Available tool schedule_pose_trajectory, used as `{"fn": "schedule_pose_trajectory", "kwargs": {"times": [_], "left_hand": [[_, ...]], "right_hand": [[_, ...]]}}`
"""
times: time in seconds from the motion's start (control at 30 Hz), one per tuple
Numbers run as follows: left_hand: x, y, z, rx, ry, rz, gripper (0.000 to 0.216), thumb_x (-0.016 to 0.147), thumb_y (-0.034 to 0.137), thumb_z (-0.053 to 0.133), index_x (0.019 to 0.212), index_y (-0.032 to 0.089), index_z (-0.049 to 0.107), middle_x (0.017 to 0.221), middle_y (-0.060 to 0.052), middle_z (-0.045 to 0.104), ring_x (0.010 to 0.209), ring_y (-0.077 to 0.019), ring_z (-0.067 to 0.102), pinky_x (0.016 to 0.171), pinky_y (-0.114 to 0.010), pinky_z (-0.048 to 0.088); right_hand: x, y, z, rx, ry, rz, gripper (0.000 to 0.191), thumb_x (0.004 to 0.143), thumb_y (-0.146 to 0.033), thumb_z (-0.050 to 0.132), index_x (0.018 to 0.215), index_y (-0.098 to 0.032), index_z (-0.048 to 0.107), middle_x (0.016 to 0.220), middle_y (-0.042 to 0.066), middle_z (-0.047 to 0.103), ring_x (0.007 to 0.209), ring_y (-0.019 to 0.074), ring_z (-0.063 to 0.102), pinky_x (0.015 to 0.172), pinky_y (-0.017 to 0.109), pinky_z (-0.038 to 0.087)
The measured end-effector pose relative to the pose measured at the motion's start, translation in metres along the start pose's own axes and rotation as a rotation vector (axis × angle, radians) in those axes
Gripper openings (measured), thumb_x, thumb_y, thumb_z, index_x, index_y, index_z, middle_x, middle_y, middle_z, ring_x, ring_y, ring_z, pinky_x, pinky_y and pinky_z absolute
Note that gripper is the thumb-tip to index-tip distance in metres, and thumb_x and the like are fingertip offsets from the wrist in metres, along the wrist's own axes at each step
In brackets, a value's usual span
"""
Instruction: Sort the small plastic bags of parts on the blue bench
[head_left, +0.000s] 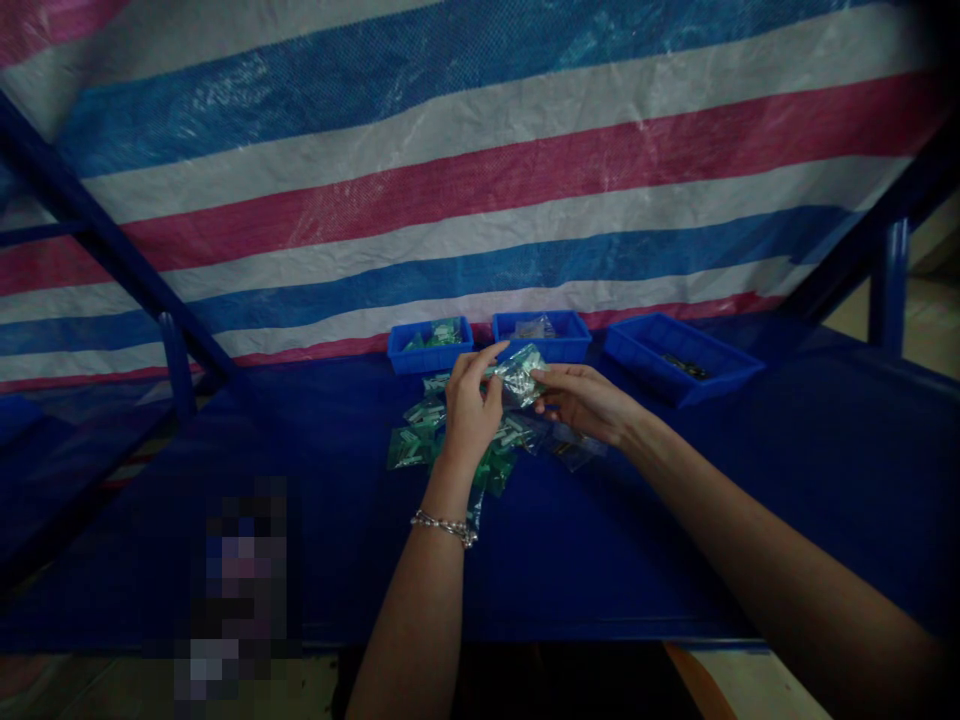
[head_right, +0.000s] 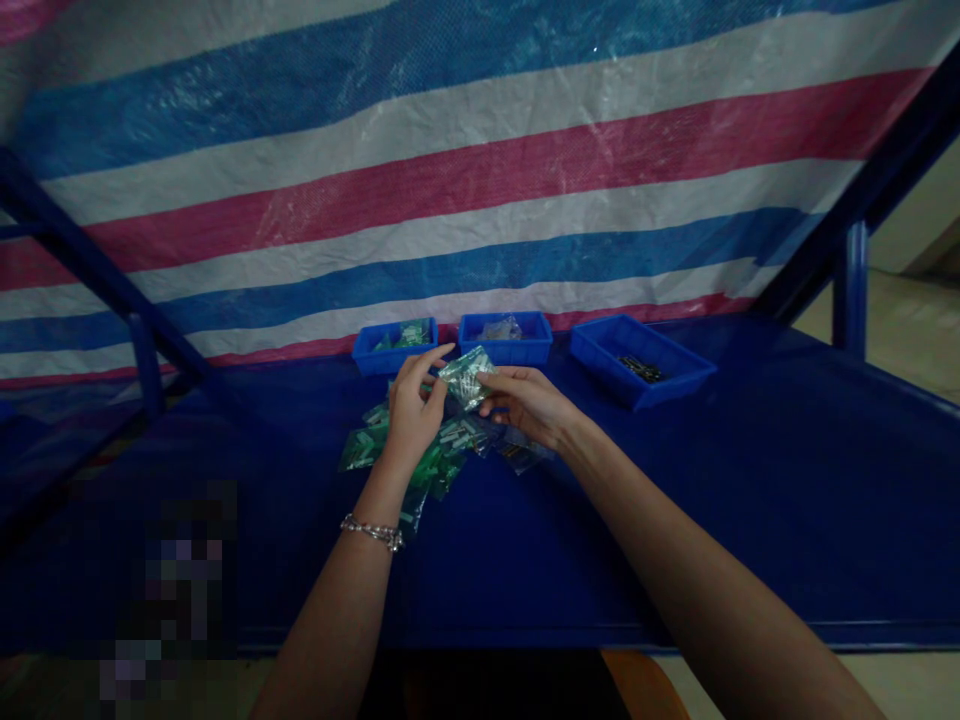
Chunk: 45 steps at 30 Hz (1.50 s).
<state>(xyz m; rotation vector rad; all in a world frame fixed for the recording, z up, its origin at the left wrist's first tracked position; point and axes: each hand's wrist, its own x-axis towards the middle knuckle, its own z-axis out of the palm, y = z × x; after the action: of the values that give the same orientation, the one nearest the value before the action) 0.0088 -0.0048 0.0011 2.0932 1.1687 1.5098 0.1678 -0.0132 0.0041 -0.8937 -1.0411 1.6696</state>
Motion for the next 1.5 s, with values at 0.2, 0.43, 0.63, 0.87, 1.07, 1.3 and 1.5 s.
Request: {"fn": "schedule_pose_trajectory", "kwargs": {"times": [0.2, 0.43, 0.63, 0.87, 1.07, 1.3, 1.5], "left_hand": [[0.003, 0.001, 0.002, -0.319, -0.103, -0.337, 0.039, 0.084, 0.044, 0.037, 0.086, 0.013, 0.061, 0.062, -0.003, 0.057, 0.049, -0.0089, 0.05, 0.046, -0.022, 0.038], [0.002, 0.003, 0.004, -0.395, -0.192, -0.41, 0.023, 0.068, 0.034, 0.061, 0.073, 0.012, 0.059, 0.06, -0.001, 0.056, 0.05, -0.0079, 0.048, 0.048, -0.021, 0.039], [0.0, -0.008, 0.007, -0.296, -0.154, -0.325, 0.021, 0.068, 0.032, 0.062, 0.072, 0.012, 0.061, 0.063, -0.003, 0.059, 0.056, -0.0101, 0.051, 0.052, -0.022, 0.041], [0.001, -0.003, 0.004, -0.257, -0.134, -0.296, 0.019, 0.069, 0.03, 0.061, 0.073, 0.012, 0.063, 0.067, -0.004, 0.063, 0.06, -0.0119, 0.055, 0.055, -0.023, 0.043], [0.002, -0.006, 0.004, -0.244, -0.081, -0.261, 0.017, 0.07, 0.028, 0.06, 0.074, 0.012, 0.063, 0.069, -0.005, 0.064, 0.061, -0.0123, 0.056, 0.057, -0.024, 0.044], [0.004, -0.004, 0.001, -0.209, 0.011, -0.236, 0.015, 0.071, 0.027, 0.058, 0.075, 0.013, 0.062, 0.072, -0.004, 0.064, 0.06, -0.0114, 0.055, 0.058, -0.023, 0.044], [0.004, -0.002, -0.001, -0.114, 0.109, -0.193, 0.012, 0.073, 0.025, 0.056, 0.077, 0.014, 0.061, 0.075, -0.003, 0.063, 0.06, -0.0104, 0.053, 0.058, -0.021, 0.042]], "right_hand": [[-0.001, 0.0, 0.002, -0.087, 0.022, -0.036, 0.018, 0.066, -0.03, 0.068, 0.078, -0.017, 0.064, 0.065, 0.001, 0.062, 0.049, 0.0075, 0.052, 0.044, 0.021, 0.036], [-0.001, 0.001, 0.002, -0.12, -0.003, -0.062, 0.024, 0.063, -0.032, 0.071, 0.078, -0.016, 0.062, 0.063, -0.001, 0.061, 0.049, 0.0076, 0.053, 0.044, 0.02, 0.035], [0.0, 0.002, 0.001, -0.169, 0.001, -0.097, 0.025, 0.062, -0.032, 0.071, 0.079, -0.016, 0.061, 0.062, -0.003, 0.057, 0.049, 0.0066, 0.052, 0.044, 0.02, 0.034], [0.001, 0.005, 0.0, -0.186, 0.007, -0.109, 0.028, 0.062, -0.035, 0.071, 0.08, -0.016, 0.061, 0.063, -0.003, 0.057, 0.05, 0.0074, 0.053, 0.043, 0.02, 0.034], [0.003, 0.005, -0.001, -0.18, 0.021, -0.097, 0.032, 0.064, -0.038, 0.07, 0.083, -0.016, 0.058, 0.069, 0.001, 0.061, 0.05, 0.008, 0.054, 0.043, 0.02, 0.036], [-0.001, 0.002, 0.001, -0.173, 0.027, -0.043, 0.029, 0.07, -0.038, 0.066, 0.088, -0.018, 0.055, 0.078, 0.005, 0.065, 0.053, 0.0093, 0.056, 0.043, 0.02, 0.04], [-0.003, 0.001, 0.002, -0.206, 0.015, 0.026, 0.035, 0.074, -0.043, 0.06, 0.098, -0.017, 0.057, 0.079, 0.008, 0.067, 0.051, 0.0109, 0.057, 0.042, 0.021, 0.043]]}}
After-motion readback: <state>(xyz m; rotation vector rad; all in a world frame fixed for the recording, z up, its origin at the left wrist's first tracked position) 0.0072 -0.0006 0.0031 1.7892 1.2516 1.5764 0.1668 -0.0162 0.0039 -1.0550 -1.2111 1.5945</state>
